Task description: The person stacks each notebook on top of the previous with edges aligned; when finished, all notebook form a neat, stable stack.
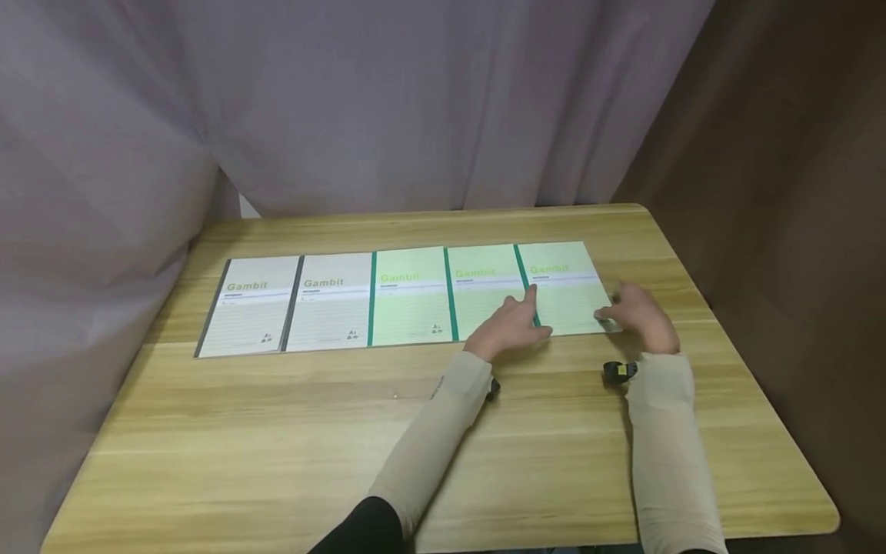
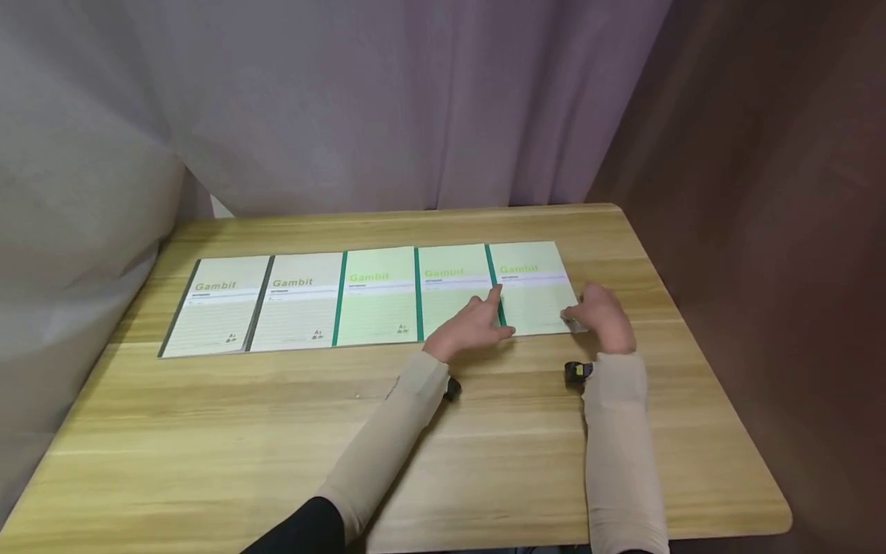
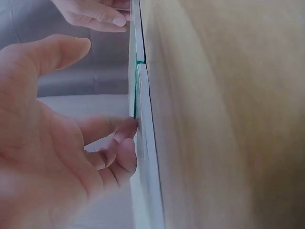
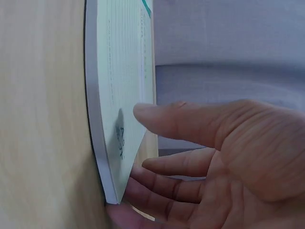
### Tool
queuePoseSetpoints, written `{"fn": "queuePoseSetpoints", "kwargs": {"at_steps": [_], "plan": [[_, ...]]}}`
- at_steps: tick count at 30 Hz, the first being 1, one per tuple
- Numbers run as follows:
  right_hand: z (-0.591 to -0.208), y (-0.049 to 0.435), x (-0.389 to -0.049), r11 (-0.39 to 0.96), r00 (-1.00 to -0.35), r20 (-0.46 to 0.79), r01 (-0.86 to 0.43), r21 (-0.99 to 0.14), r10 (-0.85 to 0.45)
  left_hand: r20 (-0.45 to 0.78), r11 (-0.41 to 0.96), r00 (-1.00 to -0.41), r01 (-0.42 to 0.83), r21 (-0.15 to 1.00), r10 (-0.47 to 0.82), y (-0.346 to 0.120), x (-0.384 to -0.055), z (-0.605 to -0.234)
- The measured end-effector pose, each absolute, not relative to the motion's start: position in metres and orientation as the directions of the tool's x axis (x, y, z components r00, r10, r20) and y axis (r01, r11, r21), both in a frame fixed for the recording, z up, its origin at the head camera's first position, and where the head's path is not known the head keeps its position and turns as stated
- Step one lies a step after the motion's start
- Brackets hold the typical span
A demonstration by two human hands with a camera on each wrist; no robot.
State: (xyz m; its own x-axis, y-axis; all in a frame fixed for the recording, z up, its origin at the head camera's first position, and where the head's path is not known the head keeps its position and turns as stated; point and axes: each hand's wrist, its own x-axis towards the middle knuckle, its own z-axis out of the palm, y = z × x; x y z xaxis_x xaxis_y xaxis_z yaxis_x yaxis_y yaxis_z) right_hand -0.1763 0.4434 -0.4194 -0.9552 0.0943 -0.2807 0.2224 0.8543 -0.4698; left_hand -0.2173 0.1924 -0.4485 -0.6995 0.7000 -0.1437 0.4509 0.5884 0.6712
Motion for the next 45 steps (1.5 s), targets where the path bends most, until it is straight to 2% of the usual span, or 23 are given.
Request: {"fn": "queuePoseSetpoints", "kwargs": {"at_steps": [10,17,21,25,31,36,45], "plan": [[-0.423,0.449,-0.174,0.868,-0.954,-0.266,0.246,-0.431,0.138,-0.174,0.494,-0.651,0.348,0.796,0.739,0.2,-0.218,-0.45],[-0.425,0.45,-0.172,0.82,-0.942,-0.267,0.314,-0.478,0.205,-0.152,0.418,-0.676,0.249,0.874,0.721,0.205,-0.218,-0.45],[-0.423,0.447,-0.172,0.794,-0.915,-0.305,0.386,-0.469,0.265,-0.13,0.316,-0.689,0.15,0.937,0.713,0.206,-0.217,-0.45],[-0.42,0.44,-0.175,0.78,-0.893,-0.333,0.434,-0.451,0.304,-0.127,0.278,-0.72,0.094,0.956,0.682,0.205,-0.216,-0.448],[-0.419,0.435,-0.176,0.791,-0.891,-0.323,0.438,-0.427,0.319,-0.141,0.232,-0.754,0.015,0.973,0.641,0.204,-0.215,-0.447],[-0.421,0.437,-0.175,0.781,-0.884,-0.327,0.454,-0.428,0.334,-0.135,0.21,-0.779,-0.004,0.978,0.612,0.208,-0.213,-0.449],[-0.421,0.439,-0.172,0.778,-0.904,-0.334,0.406,-0.479,0.266,-0.118,0.13,-0.837,-0.056,0.99,0.534,0.213,-0.217,-0.459]]}}
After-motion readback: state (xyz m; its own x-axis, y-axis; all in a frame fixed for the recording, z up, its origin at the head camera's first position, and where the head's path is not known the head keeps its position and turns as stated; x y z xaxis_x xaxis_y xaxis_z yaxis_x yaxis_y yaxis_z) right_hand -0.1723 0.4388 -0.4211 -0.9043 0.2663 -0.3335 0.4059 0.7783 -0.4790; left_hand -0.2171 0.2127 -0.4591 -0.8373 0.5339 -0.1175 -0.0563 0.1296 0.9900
